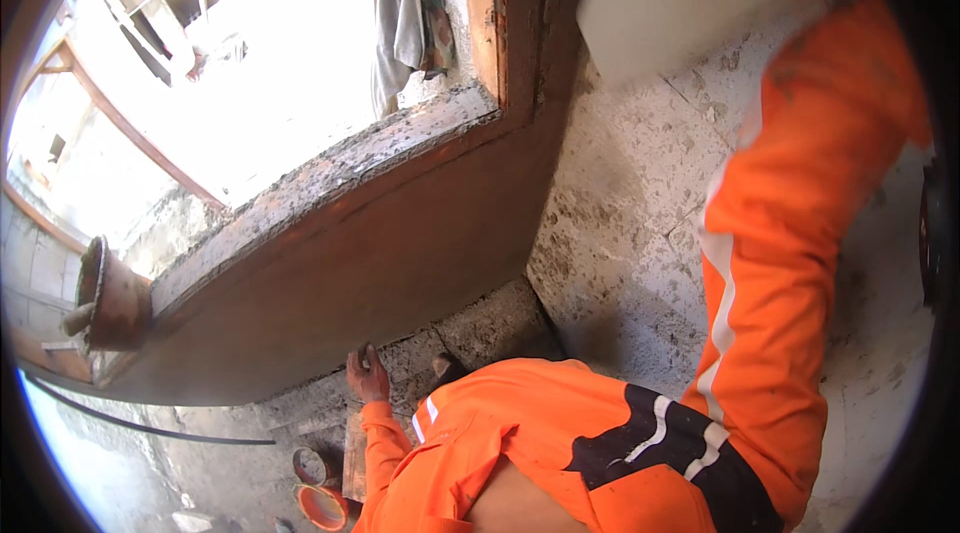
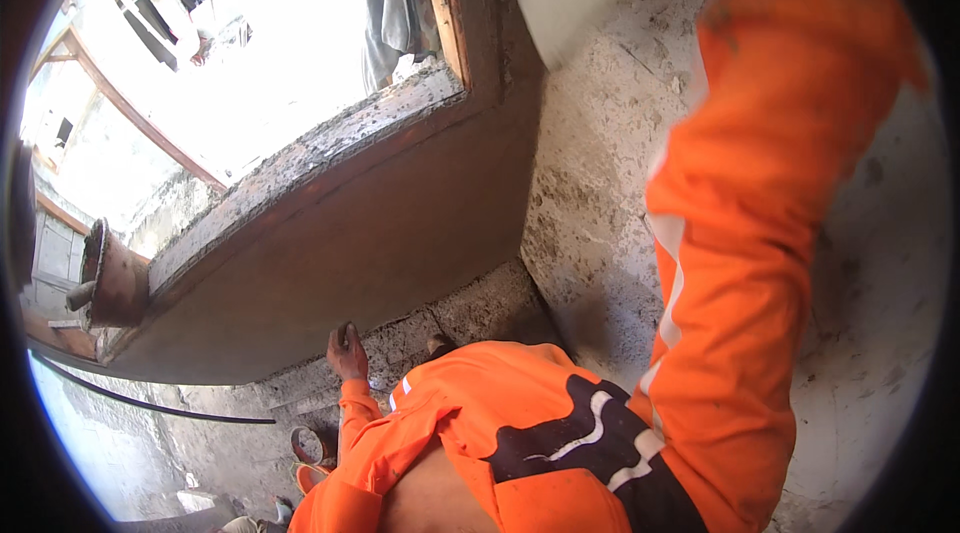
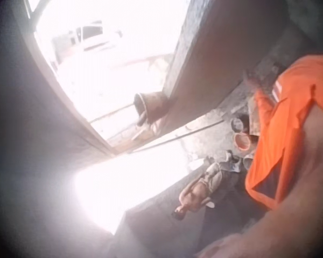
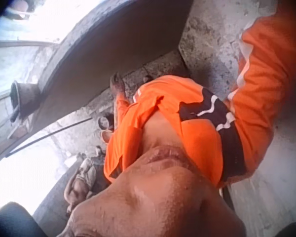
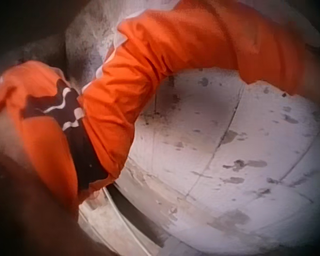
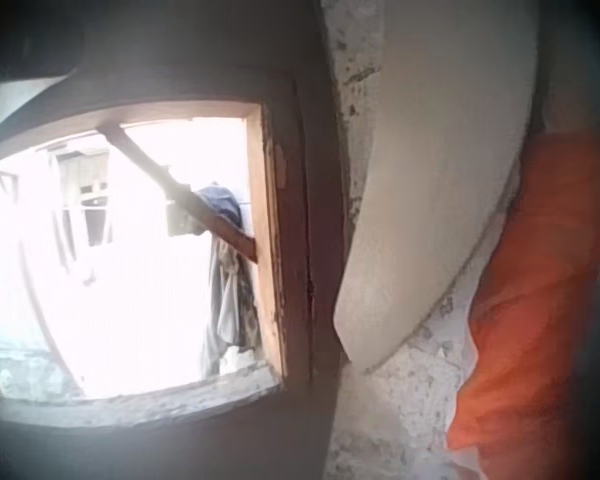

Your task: The person applies mortar to a wall and window frame using a trowel and then smooths the surface with a wooden float.

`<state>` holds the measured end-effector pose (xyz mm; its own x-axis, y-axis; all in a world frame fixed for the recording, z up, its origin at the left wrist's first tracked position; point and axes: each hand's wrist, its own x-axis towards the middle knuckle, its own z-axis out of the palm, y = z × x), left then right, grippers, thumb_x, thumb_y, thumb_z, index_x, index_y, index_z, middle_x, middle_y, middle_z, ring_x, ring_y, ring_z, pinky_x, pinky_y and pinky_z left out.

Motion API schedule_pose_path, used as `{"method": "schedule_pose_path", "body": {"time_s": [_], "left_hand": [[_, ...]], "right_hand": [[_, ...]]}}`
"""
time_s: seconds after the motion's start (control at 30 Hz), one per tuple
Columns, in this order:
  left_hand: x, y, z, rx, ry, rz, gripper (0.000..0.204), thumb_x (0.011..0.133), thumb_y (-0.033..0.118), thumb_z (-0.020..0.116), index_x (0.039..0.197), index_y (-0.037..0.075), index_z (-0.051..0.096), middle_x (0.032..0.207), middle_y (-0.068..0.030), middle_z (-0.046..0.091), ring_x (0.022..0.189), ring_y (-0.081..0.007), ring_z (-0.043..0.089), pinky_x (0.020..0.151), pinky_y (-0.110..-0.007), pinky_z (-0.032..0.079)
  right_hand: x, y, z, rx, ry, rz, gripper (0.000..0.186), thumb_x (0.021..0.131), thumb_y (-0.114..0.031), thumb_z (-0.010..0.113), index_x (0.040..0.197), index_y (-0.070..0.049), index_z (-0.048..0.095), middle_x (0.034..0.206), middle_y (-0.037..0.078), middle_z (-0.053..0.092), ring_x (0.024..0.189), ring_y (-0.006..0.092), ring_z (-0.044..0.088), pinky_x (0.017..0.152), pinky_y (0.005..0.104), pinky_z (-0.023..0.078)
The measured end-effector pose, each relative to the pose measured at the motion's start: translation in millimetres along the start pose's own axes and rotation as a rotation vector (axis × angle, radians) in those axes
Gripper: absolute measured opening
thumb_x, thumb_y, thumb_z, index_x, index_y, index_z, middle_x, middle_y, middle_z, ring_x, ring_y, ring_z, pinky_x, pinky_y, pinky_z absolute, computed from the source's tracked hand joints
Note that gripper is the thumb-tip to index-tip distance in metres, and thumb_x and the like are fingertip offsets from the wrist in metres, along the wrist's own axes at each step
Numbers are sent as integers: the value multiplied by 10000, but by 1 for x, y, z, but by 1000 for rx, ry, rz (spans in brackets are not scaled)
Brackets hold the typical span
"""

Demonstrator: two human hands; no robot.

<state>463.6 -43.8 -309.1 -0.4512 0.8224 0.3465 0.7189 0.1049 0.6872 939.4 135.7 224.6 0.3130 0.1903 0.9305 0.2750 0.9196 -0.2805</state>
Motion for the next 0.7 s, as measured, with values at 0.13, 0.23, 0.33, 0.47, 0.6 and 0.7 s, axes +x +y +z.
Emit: {"method": "schedule_pose_path", "body": {"time_s": [0.13, 0.23, 0.33, 0.47, 0.6, 0.7], "left_hand": [[-2, -7, 28, -229, -12, -36, 145, 864, 150, 621, 950, 45, 672, 903, -160, 667, 864, -359, 630, 781, -401, 489], [-13, -4, 17, -108, -112, -53, 162, 848, 148, 629, 953, 31, 669, 902, -180, 668, 879, -384, 627, 786, -416, 487], [-17, 3, 17, -138, -119, -77, 175, 842, 163, 633, 936, 22, 678, 902, -191, 669, 891, -400, 624, 793, -429, 487], [-21, -15, 1, -29, -190, -48, 193, 848, 181, 628, 939, 24, 692, 919, -186, 675, 898, -391, 629, 806, -430, 488], [-22, -26, -22, 65, -202, -57, 202, 853, 198, 630, 943, 29, 698, 919, -172, 680, 894, -371, 636, 816, -423, 489], [-19, -18, -39, 139, -224, -34, 199, 856, 203, 633, 934, 32, 697, 914, -163, 681, 888, -357, 642, 818, -417, 491]], "right_hand": [[-64, -5, -47, 44, 119, 257, 371, 1002, -296, 462, 1224, 0, 489, 1158, 77, 556, 1022, 155, 552, 906, 320, 463], [-173, 20, -20, 52, 318, 585, 380, 958, -212, 493, 1254, 21, 441, 1162, 104, 537, 1008, 161, 557, 881, 308, 480], [-253, 27, 9, -35, 319, 622, 443, 842, -26, 558, 1243, 64, 393, 996, 107, 585, 846, 168, 605, 757, 298, 539], [-309, 61, 39, -367, 58, 367, 411, 762, -126, 689, 1080, 68, 514, 944, 144, 612, 845, 253, 623, 754, 387, 523], [-310, 82, 84, -473, 99, 451, 380, 780, -147, 703, 1026, 70, 511, 931, 182, 608, 835, 272, 619, 731, 394, 506], [-310, 111, 95, -397, 209, 510, 454, 745, -179, 732, 1031, 99, 515, 852, 234, 611, 759, 354, 639, 690, 386, 520]]}}
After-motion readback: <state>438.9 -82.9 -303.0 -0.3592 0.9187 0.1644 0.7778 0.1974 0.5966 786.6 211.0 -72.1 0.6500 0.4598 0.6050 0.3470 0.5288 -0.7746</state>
